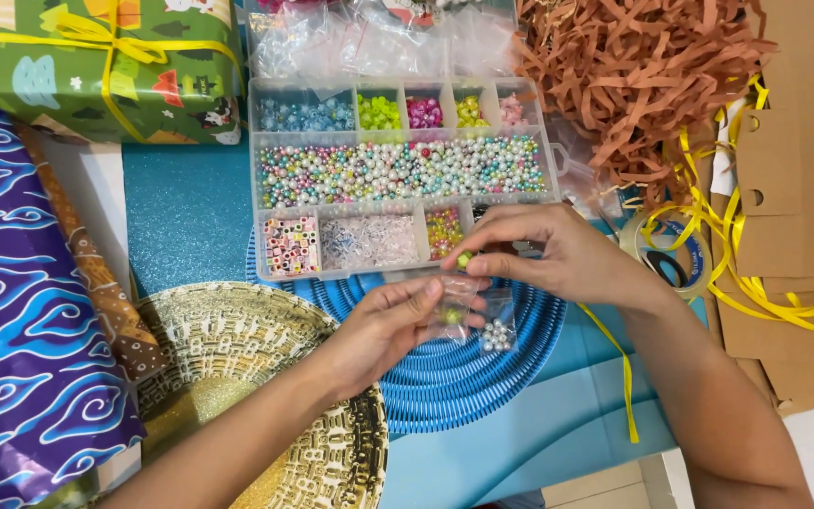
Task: Picking up small decorative beads from a plastic organizer and placing them into small transparent plastic bags.
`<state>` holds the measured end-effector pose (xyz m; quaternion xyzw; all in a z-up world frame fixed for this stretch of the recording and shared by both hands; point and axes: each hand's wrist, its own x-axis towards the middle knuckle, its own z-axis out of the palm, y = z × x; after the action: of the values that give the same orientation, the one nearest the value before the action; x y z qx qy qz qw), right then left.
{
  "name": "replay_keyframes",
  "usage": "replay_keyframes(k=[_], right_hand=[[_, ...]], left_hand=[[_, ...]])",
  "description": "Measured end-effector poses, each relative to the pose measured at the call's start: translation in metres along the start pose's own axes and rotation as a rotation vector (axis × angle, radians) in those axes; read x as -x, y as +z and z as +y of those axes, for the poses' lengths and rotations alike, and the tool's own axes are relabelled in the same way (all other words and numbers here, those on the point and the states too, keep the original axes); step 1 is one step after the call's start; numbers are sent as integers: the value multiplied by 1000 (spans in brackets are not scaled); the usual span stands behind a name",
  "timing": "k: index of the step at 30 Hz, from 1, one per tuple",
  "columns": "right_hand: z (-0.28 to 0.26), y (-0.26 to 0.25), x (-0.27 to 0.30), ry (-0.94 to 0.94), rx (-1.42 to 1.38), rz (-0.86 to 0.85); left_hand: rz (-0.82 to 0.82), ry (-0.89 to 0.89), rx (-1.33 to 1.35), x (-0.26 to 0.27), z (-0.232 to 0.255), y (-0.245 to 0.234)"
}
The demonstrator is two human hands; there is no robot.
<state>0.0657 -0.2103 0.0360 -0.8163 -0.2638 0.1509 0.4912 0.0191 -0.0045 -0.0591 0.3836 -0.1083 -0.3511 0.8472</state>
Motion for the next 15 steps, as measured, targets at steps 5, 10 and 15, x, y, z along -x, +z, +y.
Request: replay_keyframes(k=[5, 10, 15], right_hand=[[7, -6, 1, 21, -46, 52], [5, -10, 2, -8, -92, 66], [15, -9, 8, -62, -68, 55]], left_hand=[[-68, 23, -45, 4, 8, 10], [-118, 49, -99, 4, 21, 10], [-64, 59, -50, 1, 14, 0]])
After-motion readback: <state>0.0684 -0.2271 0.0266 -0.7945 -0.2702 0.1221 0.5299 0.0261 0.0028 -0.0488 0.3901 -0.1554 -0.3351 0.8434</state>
